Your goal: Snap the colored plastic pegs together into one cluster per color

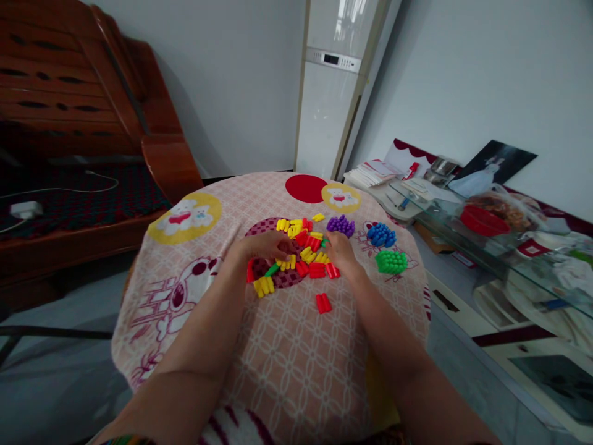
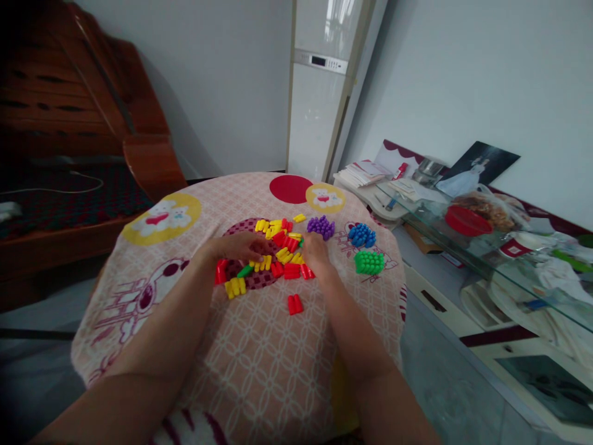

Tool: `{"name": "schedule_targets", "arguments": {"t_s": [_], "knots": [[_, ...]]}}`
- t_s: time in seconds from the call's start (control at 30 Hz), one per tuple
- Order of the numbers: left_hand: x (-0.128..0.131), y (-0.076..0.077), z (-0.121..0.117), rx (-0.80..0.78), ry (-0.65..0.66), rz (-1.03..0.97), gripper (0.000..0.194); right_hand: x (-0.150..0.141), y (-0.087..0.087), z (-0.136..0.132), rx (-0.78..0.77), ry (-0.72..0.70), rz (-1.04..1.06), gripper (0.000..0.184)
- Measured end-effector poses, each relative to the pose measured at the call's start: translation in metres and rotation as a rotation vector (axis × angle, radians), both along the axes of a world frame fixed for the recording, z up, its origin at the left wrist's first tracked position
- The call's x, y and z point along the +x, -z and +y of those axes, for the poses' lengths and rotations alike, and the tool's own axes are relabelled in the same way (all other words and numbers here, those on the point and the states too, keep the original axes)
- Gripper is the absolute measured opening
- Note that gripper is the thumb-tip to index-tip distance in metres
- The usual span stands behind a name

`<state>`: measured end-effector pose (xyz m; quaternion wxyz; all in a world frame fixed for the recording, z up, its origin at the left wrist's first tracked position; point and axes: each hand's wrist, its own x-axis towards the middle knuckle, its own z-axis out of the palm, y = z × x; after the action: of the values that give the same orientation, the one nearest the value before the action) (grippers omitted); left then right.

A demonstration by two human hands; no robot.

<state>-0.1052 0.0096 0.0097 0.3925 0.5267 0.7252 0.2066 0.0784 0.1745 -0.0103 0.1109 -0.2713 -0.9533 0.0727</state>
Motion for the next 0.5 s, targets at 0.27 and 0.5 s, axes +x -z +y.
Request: {"name": "schedule_targets", "arguments": {"t_s": [0.27,0.5], "knots": [[0.008,-0.014,-0.007,-0.036,0.027,0.036,0.074,0.023,-0.001,0.0,0.004,0.129,-0.024,0.023],[-0.002,-0.005,-0.008,-0.114,-0.059,0.118,0.081,0.118,0.013,0.018,-0.122,0.1,0.434,0.023]]}}
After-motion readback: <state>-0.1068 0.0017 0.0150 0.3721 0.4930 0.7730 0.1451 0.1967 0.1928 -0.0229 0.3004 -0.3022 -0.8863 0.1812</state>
